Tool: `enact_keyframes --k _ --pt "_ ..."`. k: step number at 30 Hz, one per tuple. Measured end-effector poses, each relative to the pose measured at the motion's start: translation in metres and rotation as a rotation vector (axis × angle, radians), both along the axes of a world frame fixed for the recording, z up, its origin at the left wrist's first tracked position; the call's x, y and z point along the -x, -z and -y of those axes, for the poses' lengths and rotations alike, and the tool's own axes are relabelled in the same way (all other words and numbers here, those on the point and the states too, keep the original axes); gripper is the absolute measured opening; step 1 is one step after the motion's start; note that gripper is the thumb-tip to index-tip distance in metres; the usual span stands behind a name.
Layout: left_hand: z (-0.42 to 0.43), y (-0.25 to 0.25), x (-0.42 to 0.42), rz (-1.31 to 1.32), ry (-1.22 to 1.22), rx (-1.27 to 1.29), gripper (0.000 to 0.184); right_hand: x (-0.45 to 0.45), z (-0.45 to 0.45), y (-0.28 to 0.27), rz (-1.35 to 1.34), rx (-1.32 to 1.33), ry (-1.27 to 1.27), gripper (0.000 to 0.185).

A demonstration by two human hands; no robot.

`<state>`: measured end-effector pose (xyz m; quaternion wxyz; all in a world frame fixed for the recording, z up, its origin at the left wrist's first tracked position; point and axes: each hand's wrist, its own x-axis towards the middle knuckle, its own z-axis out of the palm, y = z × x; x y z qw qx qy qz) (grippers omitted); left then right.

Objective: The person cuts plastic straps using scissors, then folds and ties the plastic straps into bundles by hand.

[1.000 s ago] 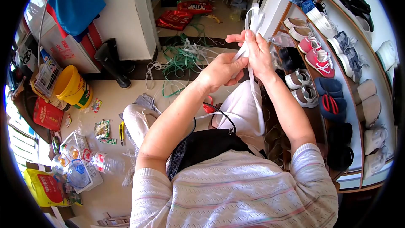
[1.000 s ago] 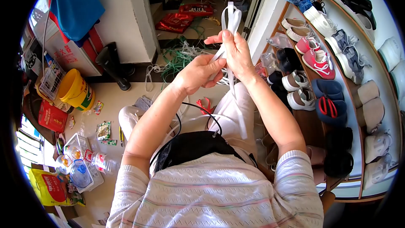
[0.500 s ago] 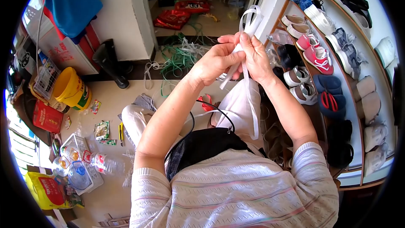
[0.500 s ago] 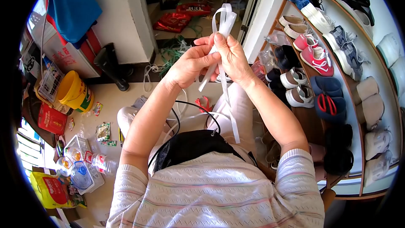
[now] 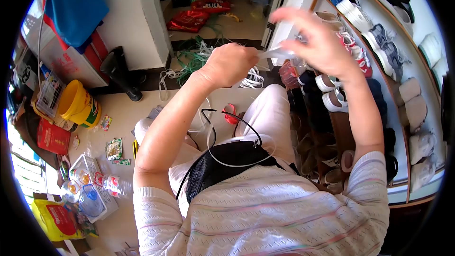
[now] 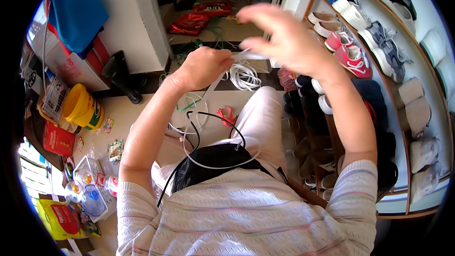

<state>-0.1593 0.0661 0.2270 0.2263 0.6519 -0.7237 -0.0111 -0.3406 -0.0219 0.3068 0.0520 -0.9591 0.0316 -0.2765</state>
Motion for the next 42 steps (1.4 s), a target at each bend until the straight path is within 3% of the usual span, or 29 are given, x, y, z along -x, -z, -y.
enact_keyframes --k 1,3,5,6,12,15,16,17,19,20,23,24,26,28,30,32,34,35,37,38,39,41,42 --pt "-0.004 -0.007 0.007 0.092 0.007 0.0 0.017 -0.008 0.003 0.01 -0.102 0.138 -0.009 0.036" --pt "-0.008 -0.013 0.012 0.251 0.016 0.053 0.013 -0.015 0.001 0.008 -0.556 -0.223 0.127 0.029" --pt "-0.013 -0.014 0.01 0.381 0.028 0.138 0.011 -0.021 0.009 0.021 -0.621 -0.566 0.01 0.03" --pt "-0.014 -0.014 0.007 0.395 0.037 0.149 0.011 -0.016 0.006 0.023 -0.656 -0.766 0.183 0.035" --pt "-0.014 -0.015 0.004 0.38 0.054 0.088 0.018 -0.015 0.006 0.042 -0.501 -0.638 0.094 0.035" --pt "-0.012 -0.014 -0.013 0.056 0.046 0.312 0.035 -0.012 0.006 0.046 -0.527 -0.784 0.187 0.035" --pt "-0.013 -0.018 -0.023 -0.093 0.07 0.34 0.055 -0.01 0.009 0.053 -0.475 -0.863 0.158 0.036" --pt "-0.017 -0.022 -0.027 -0.289 -0.012 0.295 0.062 -0.009 0.012 0.054 -0.441 -0.953 0.155 0.036" --pt "-0.022 -0.016 -0.036 -0.495 -0.128 0.259 0.062 -0.008 0.015 0.054 -0.362 -1.136 0.15 0.036" --pt "-0.015 -0.003 -0.04 -0.604 -0.072 0.413 0.056 -0.007 0.013 0.054 -0.3 -1.173 0.142 0.035" --pt "-0.03 0.001 -0.038 -0.933 0.079 -0.208 0.039 -0.007 0.015 0.052 -0.261 -1.168 0.158 0.034" --pt "-0.031 0.005 -0.032 -1.028 0.115 -0.193 0.026 -0.006 0.016 0.052 -0.261 -1.184 0.129 0.033" --pt "-0.026 0.01 -0.039 -1.039 0.195 -0.262 0.026 -0.003 0.019 0.051 -0.264 -1.214 0.072 0.033" --pt "-0.024 0.014 -0.05 -1.083 0.262 -0.293 0.025 0.003 0.009 0.044 -0.406 -1.213 -0.037 0.031" --pt "-0.021 0.012 -0.06 -0.896 0.343 -0.386 0.028 0.01 -0.002 0.039 -0.585 -1.133 -0.18 0.025" --pt "-0.023 -0.003 -0.056 -0.727 0.371 -0.609 0.032 0.008 -0.018 0.036 -0.831 -0.886 -0.284 0.024" --pt "-0.018 -0.012 -0.039 -0.314 0.435 -0.519 0.029 0.001 -0.025 0.047 -0.957 -0.572 -0.38 0.026" --pt "-0.015 -0.015 -0.032 -0.184 0.405 -0.495 0.027 -0.001 -0.024 0.051 -0.992 -0.338 -0.181 0.024" --pt "-0.005 -0.005 -0.025 -0.084 0.273 -0.187 0.024 -0.007 -0.017 0.058 -1.015 0.147 0.212 0.021" --pt "-0.003 -0.004 -0.022 -0.032 0.204 -0.032 0.023 -0.009 -0.002 0.062 -0.891 0.175 0.365 0.018" --pt "-0.003 -0.004 -0.019 -0.319 0.174 -0.062 0.022 -0.009 0.019 0.067 -0.77 0.251 0.44 0.018" --pt "-0.008 -0.006 -0.009 -0.894 0.112 -0.126 0.023 -0.012 0.026 0.054 -0.389 0.016 0.569 0.023" --pt "-0.003 0.008 -0.008 -1.202 0.247 -0.124 0.026 -0.013 0.036 0.059 -0.251 -0.057 0.504 0.025"
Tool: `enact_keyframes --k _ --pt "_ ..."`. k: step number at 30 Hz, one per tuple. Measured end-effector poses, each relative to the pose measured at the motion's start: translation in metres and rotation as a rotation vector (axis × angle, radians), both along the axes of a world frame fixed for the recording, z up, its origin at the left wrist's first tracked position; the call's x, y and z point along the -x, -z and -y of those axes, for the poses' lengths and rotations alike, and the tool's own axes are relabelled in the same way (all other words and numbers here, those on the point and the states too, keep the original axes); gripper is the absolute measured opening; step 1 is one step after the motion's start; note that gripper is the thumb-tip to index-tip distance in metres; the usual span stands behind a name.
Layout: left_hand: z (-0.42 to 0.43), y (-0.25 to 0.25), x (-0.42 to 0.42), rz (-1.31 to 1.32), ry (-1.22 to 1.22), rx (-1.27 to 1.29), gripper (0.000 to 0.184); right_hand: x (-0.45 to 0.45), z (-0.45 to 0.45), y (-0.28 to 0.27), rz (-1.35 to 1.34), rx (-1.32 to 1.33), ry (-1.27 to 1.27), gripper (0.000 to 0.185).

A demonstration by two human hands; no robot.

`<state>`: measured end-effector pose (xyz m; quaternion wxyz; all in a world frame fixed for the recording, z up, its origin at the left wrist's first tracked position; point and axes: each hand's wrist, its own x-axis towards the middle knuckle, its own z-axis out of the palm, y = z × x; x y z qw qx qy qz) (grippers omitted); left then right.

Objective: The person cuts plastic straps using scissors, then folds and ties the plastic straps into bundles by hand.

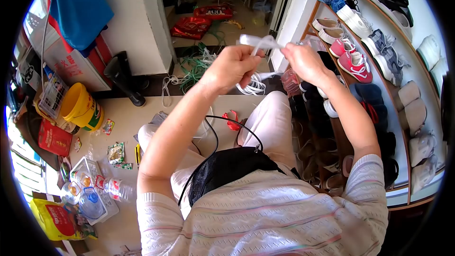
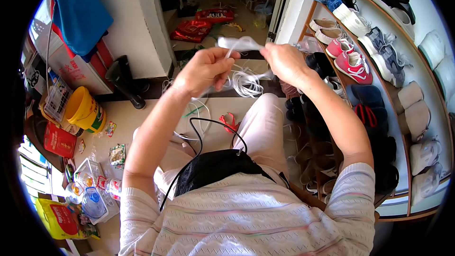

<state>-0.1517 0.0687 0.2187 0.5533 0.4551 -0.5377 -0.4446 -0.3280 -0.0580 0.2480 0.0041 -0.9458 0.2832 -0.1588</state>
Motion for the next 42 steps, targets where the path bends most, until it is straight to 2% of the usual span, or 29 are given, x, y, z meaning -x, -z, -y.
enact_keyframes --k 1,2,4,5,6,7,9,10,11,13,14,15,17,19,21,23,24,27,28,31,33,35,36,37,38,39,40,41,42 --pt "0.004 0.013 0.005 -0.269 0.061 -0.032 0.024 0.0 0.014 0.012 0.153 -0.039 -0.056 0.027" --pt "0.003 0.02 0.009 -0.393 0.157 -0.047 0.024 -0.002 0.018 0.014 0.306 -0.076 -0.114 0.029" --pt "0.007 0.037 0.01 -0.566 0.359 -0.081 0.027 0.001 0.007 0.011 0.447 -0.711 -0.152 0.03" --pt "0.008 0.039 0.012 -0.553 0.393 -0.087 0.027 0.002 -0.003 0.007 0.508 -1.035 -0.168 0.032" --pt "0.01 0.039 0.012 -0.503 0.408 -0.101 0.027 0.004 -0.012 0.003 0.562 -1.198 -0.233 0.029" --pt "0.012 0.039 0.011 -0.453 0.424 -0.117 0.027 0.009 -0.017 0.0 0.436 -1.261 -0.307 0.029" --pt "0.017 0.037 0.003 -0.191 0.461 -0.095 0.029 0.018 -0.028 -0.009 0.182 -1.372 -0.451 0.027" --pt "0.009 0.027 0.0 -0.023 0.412 -0.081 0.025 0.023 -0.033 -0.018 -0.039 -1.306 -0.421 0.023" --pt "0.016 0.02 -0.01 0.238 0.442 -0.173 0.023 0.027 -0.027 -0.02 -0.254 -1.291 -0.425 0.025" --pt "0.009 0.006 -0.011 0.617 0.277 -0.114 0.022 0.03 -0.032 -0.026 -0.478 -0.793 -0.501 0.029" --pt "0.011 0.003 -0.017 0.804 0.19 -0.038 0.024 0.029 -0.033 -0.026 -0.582 -0.54 -0.459 0.029" --pt "0.009 -0.004 -0.015 0.987 0.067 0.051 0.021 0.029 -0.034 -0.023 -0.576 -0.39 -0.352 0.028" --pt "0.013 0.001 -0.003 1.156 -0.123 0.17 0.019 0.026 -0.033 -0.008 -0.554 -0.09 -0.137 0.025" --pt "0.012 0.014 0.023 1.142 -0.319 0.225 0.018 0.017 -0.008 0.008 -0.496 0.079 -0.011 0.023" --pt "0.007 0.022 0.039 0.884 -0.44 0.329 0.02 0.012 0.007 0.014 -0.138 0.082 -0.061 0.029" --pt "0.007 0.027 0.043 0.298 -0.297 0.144 0.024 0.007 0.017 0.017 0.134 -0.218 -0.031 0.032" --pt "0.004 0.03 0.049 -0.048 -0.159 0.059 0.029 0.006 0.019 0.017 0.267 -0.369 -0.016 0.034" --pt "0.004 0.037 0.045 -0.436 0.318 0.0 0.032 0.006 0.001 0.016 0.436 -1.063 -0.087 0.033" --pt "0.004 0.039 0.043 -0.478 0.404 -0.036 0.034 0.006 -0.008 0.01 0.489 -1.208 -0.193 0.029" --pt "0.009 0.044 0.027 -0.329 0.517 -0.1 0.033 0.015 -0.02 -0.01 0.248 -1.475 -0.343 0.029" --pt "0.006 0.038 0.017 -0.101 0.424 -0.153 0.028 0.02 -0.023 -0.014 0.079 -1.344 -0.382 0.025" --pt "0.009 0.032 0.001 0.107 0.367 -0.188 0.027 0.027 -0.019 -0.023 -0.125 -1.081 -0.291 0.026" --pt "0.01 0.029 -0.009 0.104 0.337 -0.208 0.025 0.03 -0.022 -0.027 -0.192 -1.0 -0.33 0.027" --pt "0.01 0.025 -0.017 0.313 0.287 0.002 0.024 0.033 -0.026 -0.031 -0.257 -0.916 -0.371 0.028" --pt "0.015 0.021 -0.02 0.367 0.289 -0.013 0.024 0.034 -0.029 -0.032 -0.32 -0.83 -0.41 0.029" --pt "0.018 0.016 -0.022 0.421 0.293 -0.027 0.023 0.031 -0.032 -0.03 -0.447 -0.591 -0.454 0.03" --pt "0.017 0.007 -0.017 0.64 0.244 0.007 0.026 0.029 -0.033 -0.024 -0.517 -0.454 -0.475 0.029" --pt "0.021 0.009 -0.012 0.836 0.176 0.151 0.017 0.026 -0.035 -0.015 -0.584 -0.314 -0.494 0.028" --pt "0.022 0.01 -0.003 1.048 0.056 0.193 0.016 0.022 -0.039 -0.008 -0.669 -0.186 -0.409 0.022"
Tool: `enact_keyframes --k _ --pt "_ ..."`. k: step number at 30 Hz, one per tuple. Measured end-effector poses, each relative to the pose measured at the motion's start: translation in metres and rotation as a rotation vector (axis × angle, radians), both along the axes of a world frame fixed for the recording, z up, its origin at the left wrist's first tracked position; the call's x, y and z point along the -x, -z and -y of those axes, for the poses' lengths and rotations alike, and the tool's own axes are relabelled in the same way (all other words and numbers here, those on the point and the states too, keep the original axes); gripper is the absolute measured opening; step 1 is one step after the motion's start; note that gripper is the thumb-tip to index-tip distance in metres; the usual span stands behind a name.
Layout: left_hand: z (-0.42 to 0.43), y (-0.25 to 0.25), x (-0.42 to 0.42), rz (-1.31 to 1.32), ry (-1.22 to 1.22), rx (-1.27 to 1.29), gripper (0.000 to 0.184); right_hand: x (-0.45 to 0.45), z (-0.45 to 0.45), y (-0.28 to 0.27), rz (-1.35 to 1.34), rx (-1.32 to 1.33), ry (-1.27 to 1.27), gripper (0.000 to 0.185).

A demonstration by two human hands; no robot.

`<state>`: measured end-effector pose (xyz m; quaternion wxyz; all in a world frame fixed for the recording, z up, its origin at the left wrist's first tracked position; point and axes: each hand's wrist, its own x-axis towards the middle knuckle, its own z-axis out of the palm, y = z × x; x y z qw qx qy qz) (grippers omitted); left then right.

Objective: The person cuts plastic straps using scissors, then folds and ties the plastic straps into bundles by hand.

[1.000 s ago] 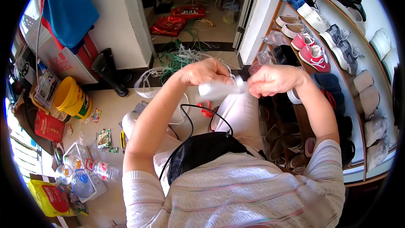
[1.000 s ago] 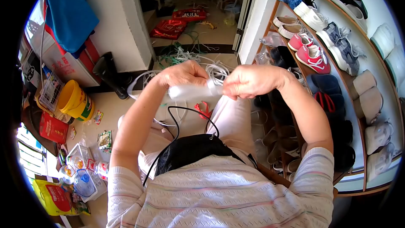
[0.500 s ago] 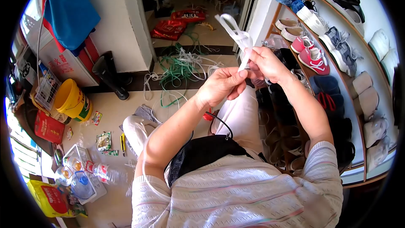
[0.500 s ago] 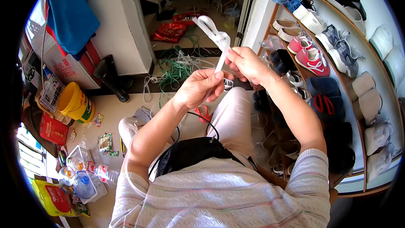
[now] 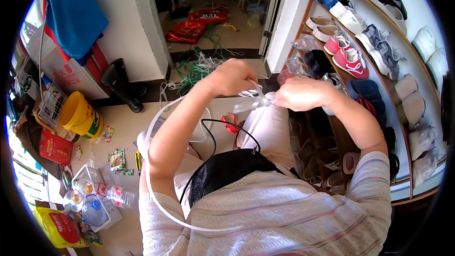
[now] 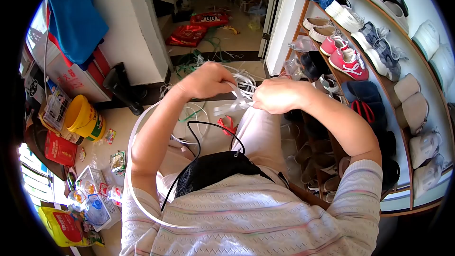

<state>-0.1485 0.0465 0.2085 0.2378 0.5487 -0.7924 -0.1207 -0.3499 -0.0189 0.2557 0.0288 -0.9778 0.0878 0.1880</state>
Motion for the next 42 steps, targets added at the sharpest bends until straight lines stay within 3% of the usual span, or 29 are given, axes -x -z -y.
enact_keyframes --k 1,4,7,8,9,11,14,17,19,21,23,25,27,29,30,31,33,36,39,42 --pt "-0.002 0.001 0.012 0.198 -0.098 0.105 0.016 -0.004 0.005 0.009 0.03 0.077 0.099 0.021" --pt "-0.016 -0.001 0.048 0.157 -0.297 0.251 0.015 -0.017 0.026 0.021 0.159 0.209 0.346 0.017" --pt "-0.019 0.018 0.06 -0.207 -0.291 0.516 0.014 -0.02 0.048 0.022 0.664 -0.299 0.474 0.024" --pt "-0.02 0.024 0.059 -0.398 -0.265 0.382 0.016 -0.012 0.05 0.015 0.599 -0.771 0.735 0.026" --pt "-0.021 0.03 0.057 -0.586 -0.235 0.245 0.018 -0.007 0.048 0.011 0.635 -1.01 0.76 0.023" --pt "-0.02 0.04 0.049 -0.852 -0.156 0.033 0.021 -0.001 0.046 0.0 0.647 -1.215 0.693 0.025" --pt "-0.015 0.046 0.029 -1.125 -0.003 -0.222 0.026 0.007 0.037 -0.007 0.548 -1.31 0.59 0.027" --pt "-0.01 0.048 0.004 -1.243 0.022 -0.342 0.026 0.017 0.03 -0.016 0.348 -1.35 0.49 0.028" --pt "-0.008 0.042 -0.006 -1.158 0.041 -0.359 0.023 0.019 0.024 -0.016 0.097 -1.223 0.387 0.03" --pt "-0.003 0.025 -0.012 -0.847 0.068 -0.376 0.019 0.007 0.006 -0.012 -0.118 -0.826 0.301 0.03" --pt "-0.004 0.008 -0.003 -0.43 -0.013 -0.23 0.017 -0.002 0.006 0.017 -0.043 -0.482 -0.089 0.029" --pt "-0.004 -0.005 0.012 -0.045 -0.104 -0.006 0.014 -0.006 0.015 0.029 -0.092 -0.131 -0.039 0.026" --pt "-0.006 0.001 0.028 0.047 -0.235 0.279 0.008 -0.014 0.047 0.045 -0.064 0.083 -0.013 0.026" --pt "-0.014 0.008 0.043 0.066 -0.345 0.482 0.008 -0.017 0.042 0.025 0.189 -0.127 0.471 0.025" --pt "-0.017 0.015 0.049 -0.042 -0.335 0.526 0.008 -0.014 0.052 0.029 0.385 -0.107 0.441 0.027" --pt "-0.019 0.021 0.055 -0.137 -0.328 0.539 0.006 -0.015 0.065 0.042 0.588 -0.381 0.566 0.024" --pt "-0.011 0.043 0.059 -0.265 -0.277 0.666 0.005 -0.011 0.05 0.023 0.588 -0.876 0.716 0.023" --pt "-0.007 0.051 0.056 -0.921 -0.228 0.09 0.004 -0.008 0.04 0.021 0.676 -1.192 0.643 0.022" --pt "-0.01 0.04 0.043 -1.348 -0.004 -0.175 0.006 -0.002 0.039 0.011 0.621 -1.274 0.566 0.024" --pt "0.002 0.047 0.023 -1.271 0.059 -0.272 0.013 0.005 0.031 0.006 0.418 -1.216 0.422 0.025"
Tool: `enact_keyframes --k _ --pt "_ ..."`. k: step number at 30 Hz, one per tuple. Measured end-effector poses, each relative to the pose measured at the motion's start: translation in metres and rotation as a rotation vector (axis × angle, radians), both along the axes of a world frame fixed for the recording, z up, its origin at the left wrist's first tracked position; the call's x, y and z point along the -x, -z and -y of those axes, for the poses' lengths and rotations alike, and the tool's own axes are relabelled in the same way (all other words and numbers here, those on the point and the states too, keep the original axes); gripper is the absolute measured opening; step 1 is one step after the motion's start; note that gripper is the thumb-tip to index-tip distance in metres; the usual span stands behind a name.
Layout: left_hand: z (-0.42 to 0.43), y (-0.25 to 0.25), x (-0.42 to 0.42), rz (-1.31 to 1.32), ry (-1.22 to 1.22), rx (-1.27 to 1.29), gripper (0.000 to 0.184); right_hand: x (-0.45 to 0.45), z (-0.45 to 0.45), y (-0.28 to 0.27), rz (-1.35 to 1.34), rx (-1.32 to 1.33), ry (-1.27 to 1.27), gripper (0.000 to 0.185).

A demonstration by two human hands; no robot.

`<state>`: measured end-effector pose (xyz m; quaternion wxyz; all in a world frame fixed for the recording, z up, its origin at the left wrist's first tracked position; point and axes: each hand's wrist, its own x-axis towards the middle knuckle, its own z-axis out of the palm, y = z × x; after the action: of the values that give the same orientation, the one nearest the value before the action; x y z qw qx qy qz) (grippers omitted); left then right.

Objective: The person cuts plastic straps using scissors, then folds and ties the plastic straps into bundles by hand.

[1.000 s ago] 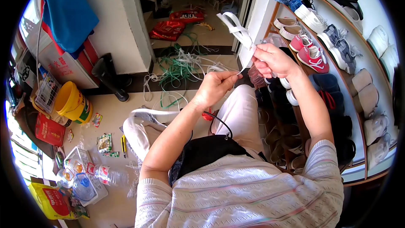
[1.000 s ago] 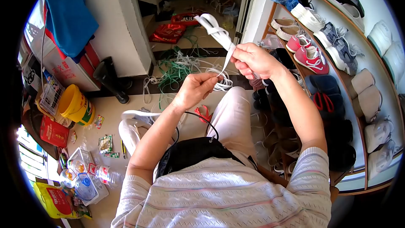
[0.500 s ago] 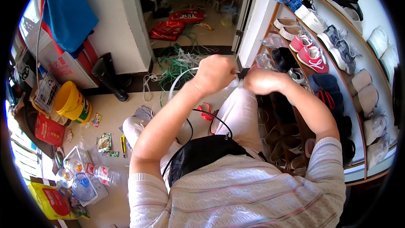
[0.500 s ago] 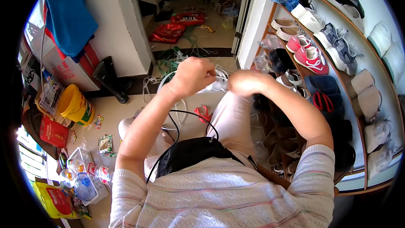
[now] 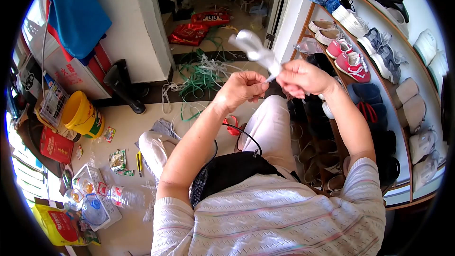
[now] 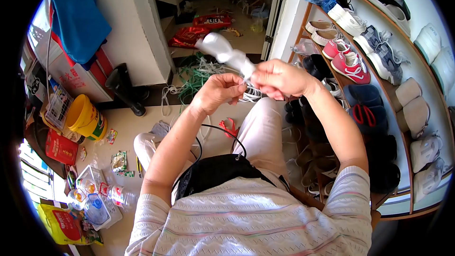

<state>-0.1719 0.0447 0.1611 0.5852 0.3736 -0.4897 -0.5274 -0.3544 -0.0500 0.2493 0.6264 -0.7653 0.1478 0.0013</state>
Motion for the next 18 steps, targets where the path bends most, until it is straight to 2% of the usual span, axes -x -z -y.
enact_keyframes --k 1,2,3,5,6,9,12,13,15,17,18 --pt "0.0 -0.001 -0.003 0.025 0.042 -0.006 0.015 0.003 -0.006 -0.005 -0.051 0.021 -0.079 0.026" --pt "-0.007 -0.008 -0.003 0.174 -0.072 0.032 0.01 0.004 -0.012 -0.011 -0.163 0.147 -0.153 0.026" --pt "0.002 -0.007 -0.012 0.234 0.059 0.015 0.013 0.004 -0.018 -0.014 -0.31 0.224 -0.201 0.026" --pt "-0.006 -0.032 -0.012 0.824 -0.079 0.156 0.02 -0.003 -0.02 -0.005 -0.198 0.651 -0.509 0.026" --pt "-0.009 -0.041 -0.009 1.009 -0.109 0.22 0.022 -0.005 -0.028 -0.007 -0.31 0.789 -0.49 0.024" --pt "-0.007 -0.04 -0.004 1.267 -0.245 0.422 0.017 -0.009 -0.029 0.003 -0.497 1.085 -0.357 0.022" --pt "-0.016 -0.039 0.006 1.239 -0.451 0.367 0.021 -0.01 -0.003 0.028 -0.498 1.277 -0.08 0.019" --pt "-0.019 -0.035 0.01 1.162 -0.495 0.418 0.021 -0.013 0.001 0.027 -0.48 1.33 0.013 0.018" --pt "-0.024 -0.025 0.019 1.003 -0.583 0.513 0.021 -0.015 0.003 0.02 -0.327 1.262 0.224 0.019" --pt "-0.028 -0.017 0.026 0.63 -0.413 0.3 0.018 -0.021 0.018 0.028 -0.146 1.125 0.433 0.022" --pt "-0.029 -0.011 0.027 0.45 -0.322 0.17 0.018 -0.019 0.027 0.036 0.013 1.047 0.409 0.026"
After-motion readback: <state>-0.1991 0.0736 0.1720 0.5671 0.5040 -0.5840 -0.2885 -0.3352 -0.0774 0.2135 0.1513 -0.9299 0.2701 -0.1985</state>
